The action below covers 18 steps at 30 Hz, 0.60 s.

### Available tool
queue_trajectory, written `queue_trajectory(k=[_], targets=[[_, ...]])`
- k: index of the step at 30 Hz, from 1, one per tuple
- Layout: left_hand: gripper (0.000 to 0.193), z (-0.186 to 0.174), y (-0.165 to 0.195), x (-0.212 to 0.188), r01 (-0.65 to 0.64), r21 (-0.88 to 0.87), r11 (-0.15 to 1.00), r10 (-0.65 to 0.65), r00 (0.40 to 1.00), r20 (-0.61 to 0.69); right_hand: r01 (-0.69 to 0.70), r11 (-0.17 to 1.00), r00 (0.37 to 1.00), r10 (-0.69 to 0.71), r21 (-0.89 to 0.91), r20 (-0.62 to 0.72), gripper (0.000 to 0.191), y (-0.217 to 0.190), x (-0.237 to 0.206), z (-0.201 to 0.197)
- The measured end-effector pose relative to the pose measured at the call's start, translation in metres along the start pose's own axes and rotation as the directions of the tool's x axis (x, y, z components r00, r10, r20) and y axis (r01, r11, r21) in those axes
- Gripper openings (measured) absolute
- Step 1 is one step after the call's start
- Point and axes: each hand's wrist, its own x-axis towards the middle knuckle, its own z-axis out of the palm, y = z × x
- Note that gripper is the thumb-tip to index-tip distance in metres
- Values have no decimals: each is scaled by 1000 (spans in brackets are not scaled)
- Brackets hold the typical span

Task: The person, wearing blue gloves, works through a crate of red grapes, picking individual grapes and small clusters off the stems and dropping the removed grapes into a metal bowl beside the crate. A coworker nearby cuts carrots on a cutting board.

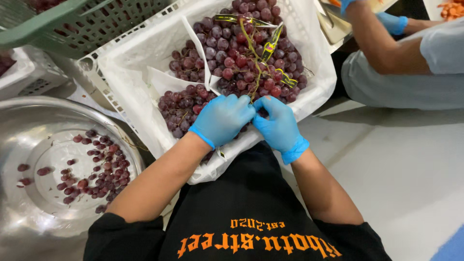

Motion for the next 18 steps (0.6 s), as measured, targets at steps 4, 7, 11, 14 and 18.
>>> queue_trajectory(k=[4,7,11,14,18], targets=[[12,0,3,2,29,-69,997,-27,999,32,-1,999,1000,1,54,3,15,5,-3,-6],[12,-5,4,3,72,-83,994,-72,997,10,-24,990,999,27,137,-21,14,6,-6,-4],[11,-11,0,4,106,-232,967,-122,991,-54,-161,927,987,143,338,78,17,12,-8,5],[12,-11,-1,2,70,-194,979,-72,997,-5,-233,860,962,134,455,239,20,20,-9,10],[11,-7,1,1,46,-138,989,-44,999,16,-345,828,931,241,443,273,11,26,-6,11]])
